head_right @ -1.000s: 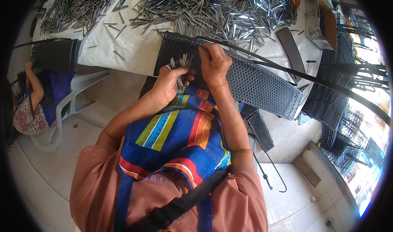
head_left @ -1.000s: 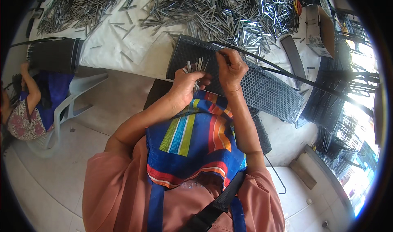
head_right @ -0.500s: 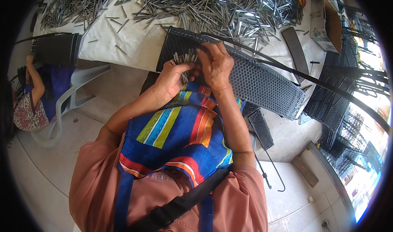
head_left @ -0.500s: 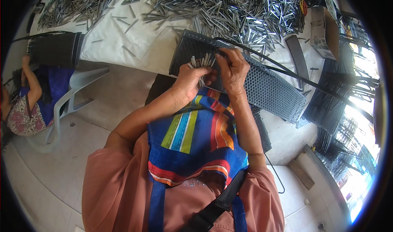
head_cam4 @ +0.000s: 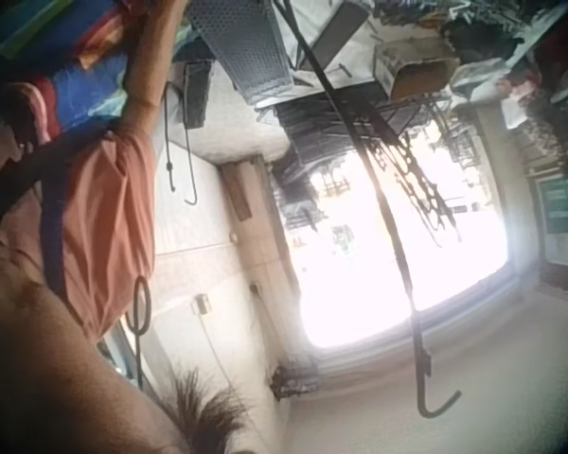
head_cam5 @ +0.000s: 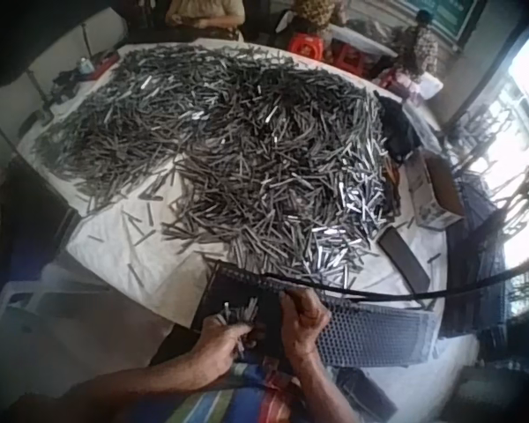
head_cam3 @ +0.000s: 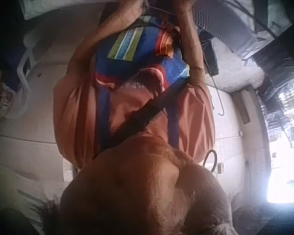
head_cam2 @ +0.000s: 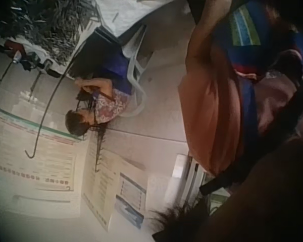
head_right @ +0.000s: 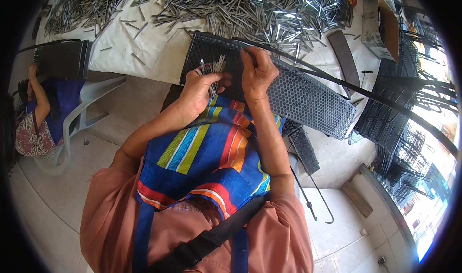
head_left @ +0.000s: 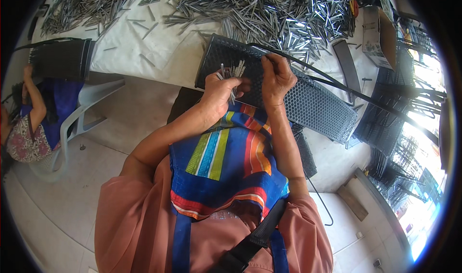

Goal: Manually inserting small metal clips into a perforated metal sheet or mesh.

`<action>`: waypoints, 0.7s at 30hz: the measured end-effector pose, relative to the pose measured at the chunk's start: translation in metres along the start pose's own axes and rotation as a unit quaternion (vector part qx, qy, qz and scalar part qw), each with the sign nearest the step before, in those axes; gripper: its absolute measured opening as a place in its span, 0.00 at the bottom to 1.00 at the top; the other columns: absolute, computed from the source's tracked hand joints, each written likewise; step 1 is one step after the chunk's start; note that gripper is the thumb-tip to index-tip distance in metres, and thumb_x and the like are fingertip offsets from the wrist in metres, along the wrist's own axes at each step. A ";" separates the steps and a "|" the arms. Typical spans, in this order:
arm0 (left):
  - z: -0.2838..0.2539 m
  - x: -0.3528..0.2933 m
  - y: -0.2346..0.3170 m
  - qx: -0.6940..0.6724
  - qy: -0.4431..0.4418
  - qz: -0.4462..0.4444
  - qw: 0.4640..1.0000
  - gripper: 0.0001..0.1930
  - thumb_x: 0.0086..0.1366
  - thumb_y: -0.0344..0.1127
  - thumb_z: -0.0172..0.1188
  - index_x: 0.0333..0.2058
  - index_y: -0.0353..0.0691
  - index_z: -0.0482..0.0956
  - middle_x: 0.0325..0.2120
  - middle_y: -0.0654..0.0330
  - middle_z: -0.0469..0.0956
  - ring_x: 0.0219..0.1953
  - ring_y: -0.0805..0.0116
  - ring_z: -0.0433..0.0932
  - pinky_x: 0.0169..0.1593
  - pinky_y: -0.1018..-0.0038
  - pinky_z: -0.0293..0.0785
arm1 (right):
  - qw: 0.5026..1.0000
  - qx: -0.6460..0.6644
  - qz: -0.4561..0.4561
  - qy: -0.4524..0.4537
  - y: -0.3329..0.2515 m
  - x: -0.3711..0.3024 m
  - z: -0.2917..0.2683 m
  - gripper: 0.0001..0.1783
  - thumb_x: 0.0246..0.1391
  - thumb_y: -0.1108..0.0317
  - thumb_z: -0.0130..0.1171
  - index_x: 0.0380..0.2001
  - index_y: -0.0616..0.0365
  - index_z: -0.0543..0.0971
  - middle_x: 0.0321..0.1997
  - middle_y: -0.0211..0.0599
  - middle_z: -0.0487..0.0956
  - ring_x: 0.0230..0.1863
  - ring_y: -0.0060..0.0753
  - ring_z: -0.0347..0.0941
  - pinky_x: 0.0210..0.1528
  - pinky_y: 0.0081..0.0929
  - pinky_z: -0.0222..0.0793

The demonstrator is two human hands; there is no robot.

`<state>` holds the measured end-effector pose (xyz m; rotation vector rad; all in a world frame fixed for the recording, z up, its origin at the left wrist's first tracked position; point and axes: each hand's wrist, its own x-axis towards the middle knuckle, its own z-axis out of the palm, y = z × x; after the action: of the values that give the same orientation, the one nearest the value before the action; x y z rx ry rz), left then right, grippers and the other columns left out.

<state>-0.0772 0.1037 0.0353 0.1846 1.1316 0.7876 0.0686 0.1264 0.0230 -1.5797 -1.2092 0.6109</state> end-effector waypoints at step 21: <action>0.000 0.000 0.005 -0.034 -0.005 -0.018 0.999 0.07 0.57 0.26 0.57 0.36 0.37 0.78 0.29 0.55 0.82 0.28 0.67 0.80 0.29 0.74 0.71 | 0.982 -0.078 -0.170 -0.021 -0.007 0.005 -0.002 0.07 0.43 0.79 0.64 0.28 0.60 0.78 0.28 0.38 0.78 0.28 0.37 0.77 0.31 0.23 0.71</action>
<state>-0.0798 0.1076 0.0377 0.1116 1.0945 0.7912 0.0695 0.1299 0.0309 -1.4451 -1.5468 0.3352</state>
